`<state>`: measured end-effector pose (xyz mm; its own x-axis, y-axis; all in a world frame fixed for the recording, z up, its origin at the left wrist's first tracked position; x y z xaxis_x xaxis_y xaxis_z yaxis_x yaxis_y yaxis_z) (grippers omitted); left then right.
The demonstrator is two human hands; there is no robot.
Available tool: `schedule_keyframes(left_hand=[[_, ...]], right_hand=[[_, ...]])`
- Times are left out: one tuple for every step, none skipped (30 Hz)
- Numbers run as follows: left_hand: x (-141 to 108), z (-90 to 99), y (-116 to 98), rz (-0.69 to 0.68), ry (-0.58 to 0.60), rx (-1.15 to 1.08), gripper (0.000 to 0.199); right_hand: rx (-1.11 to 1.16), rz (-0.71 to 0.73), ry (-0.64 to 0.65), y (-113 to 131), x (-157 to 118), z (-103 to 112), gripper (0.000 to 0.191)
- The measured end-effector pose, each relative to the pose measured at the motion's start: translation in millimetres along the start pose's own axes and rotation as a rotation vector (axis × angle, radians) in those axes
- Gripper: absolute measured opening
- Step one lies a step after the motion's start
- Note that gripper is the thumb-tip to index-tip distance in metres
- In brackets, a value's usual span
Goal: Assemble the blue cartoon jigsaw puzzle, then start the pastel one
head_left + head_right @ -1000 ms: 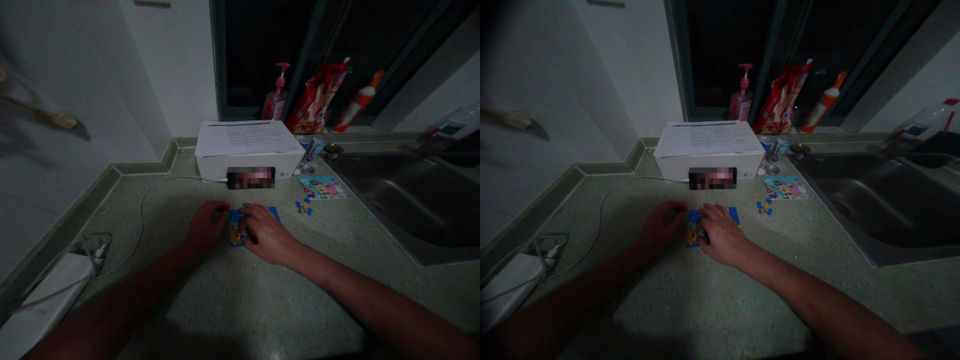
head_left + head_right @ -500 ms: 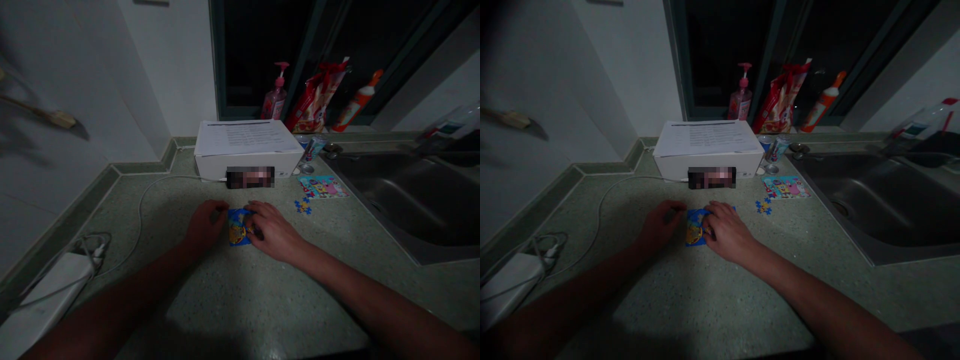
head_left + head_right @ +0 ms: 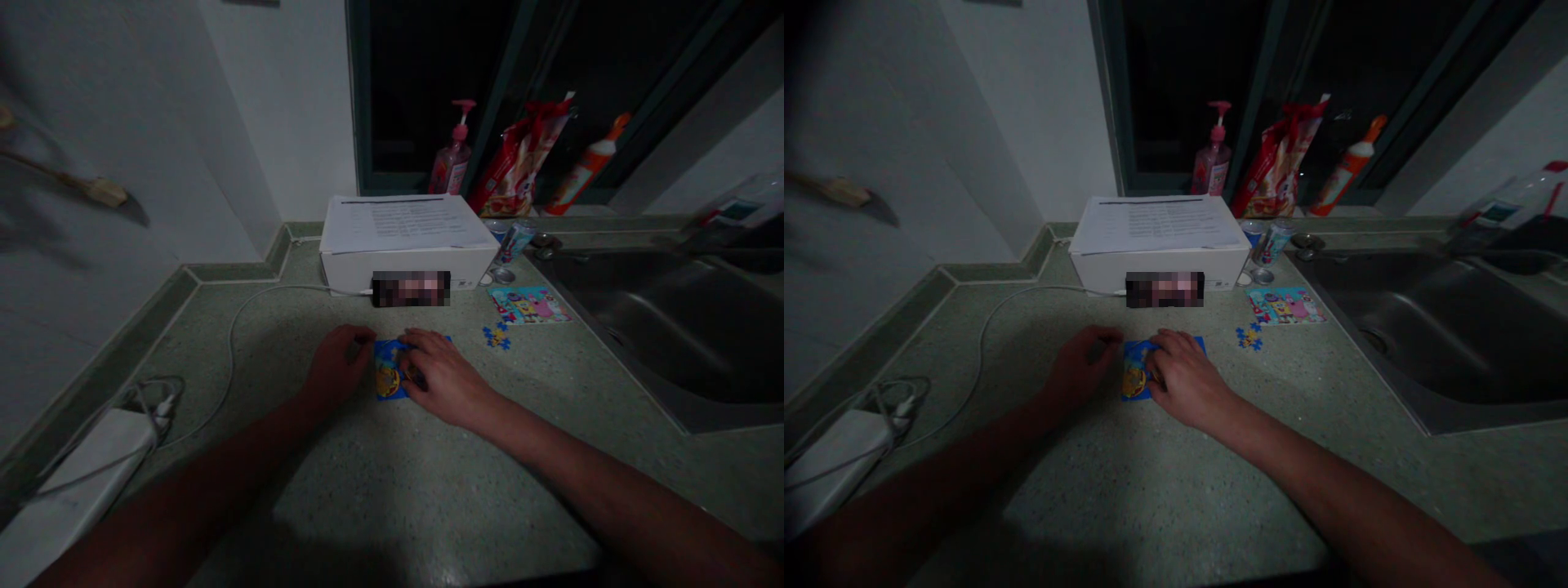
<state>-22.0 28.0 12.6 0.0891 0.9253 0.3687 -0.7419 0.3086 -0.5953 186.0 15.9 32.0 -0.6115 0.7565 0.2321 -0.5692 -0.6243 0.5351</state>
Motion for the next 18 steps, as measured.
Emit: schedule_keyframes(left_hand=[[0.1, -0.1, 0.2, 0.000, -0.001, -0.001, 0.017], [0.1, -0.4, 0.6, 0.001, -0.003, -0.002, 0.017], [0.0, -0.7, 1.2, 0.003, -0.005, -0.004, 0.017], [-0.1, -1.2, 1.7, 0.005, -0.007, -0.005, 0.017], [-0.2, -1.6, 2.2, 0.007, -0.008, -0.006, 0.017], [-0.2, -2.1, 2.5, 0.009, -0.009, -0.006, 0.017], [-0.3, -2.4, 2.7, 0.010, -0.009, -0.007, 0.017], [-0.3, -2.7, 2.8, 0.010, -0.009, -0.007, 0.017], [-0.3, -2.9, 2.9, 0.011, -0.009, -0.008, 0.017], [-0.3, -3.0, 2.9, 0.011, -0.009, -0.008, 0.018], [-0.3, -2.9, 2.9, 0.012, -0.009, -0.008, 0.018], [-0.3, -2.7, 2.9, 0.013, -0.010, -0.008, 0.018], [-0.3, -2.3, 2.9, 0.015, -0.010, -0.007, 0.018], [-0.2, -1.9, 2.8, 0.017, -0.010, -0.005, 0.018], [-0.2, -1.4, 2.6, 0.018, -0.008, -0.002, 0.018], [-0.2, -1.1, 2.4, 0.019, -0.005, 0.000, 0.017], [-0.2, -0.8, 2.1, 0.017, -0.002, 0.003, 0.017], [-0.1, -0.6, 1.8, 0.013, 0.000, 0.004, 0.017]], right_hand=[[0.004, -0.006, 0.001, -0.2, 0.1, 0.0, 0.009], [0.007, -0.010, 0.001, -0.1, 0.2, 0.1, 0.010], [0.009, -0.013, 0.002, 0.0, 0.2, 0.2, 0.011], [0.009, -0.014, 0.002, 0.3, 0.2, 0.3, 0.011], [0.007, -0.015, 0.001, 0.6, 0.1, 0.5, 0.012], [0.005, -0.016, 0.001, 0.9, 0.0, 0.6, 0.012], [0.003, -0.017, 0.001, 1.1, -0.1, 0.8, 0.012], [0.003, -0.018, 0.001, 1.3, -0.3, 0.9, 0.012], [0.003, -0.018, 0.001, 1.4, -0.4, 1.0, 0.013], [0.003, -0.018, 0.000, 1.4, -0.6, 1.2, 0.013], [0.003, -0.017, 0.000, 1.4, -0.8, 1.3, 0.013], [0.002, -0.017, 0.000, 1.4, -0.9, 1.3, 0.013], [0.000, -0.016, 0.001, 1.3, -1.1, 1.3, 0.013], [-0.003, -0.016, 0.003, 1.2, -1.3, 1.3, 0.013], [-0.005, -0.015, 0.003, 1.2, -1.5, 1.3, 0.013], [-0.006, -0.014, 0.004, 1.2, -1.6, 1.2, 0.013], [-0.006, -0.011, 0.003, 1.4, -1.7, 1.2, 0.013], [-0.005, -0.009, 0.001, 1.7, -1.9, 1.3, 0.013]])
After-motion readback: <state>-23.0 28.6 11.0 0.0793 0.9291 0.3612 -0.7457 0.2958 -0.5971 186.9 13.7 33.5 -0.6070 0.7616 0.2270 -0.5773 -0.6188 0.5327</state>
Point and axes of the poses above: each hand's wrist, its own x-axis towards the middle knuckle, its own z-axis out of the back of the hand, y = z × x, the point moved 4 cm from there along x, towards the middle knuckle, and after that the axes turned 9 degrees about x, right-handed, at the moved point
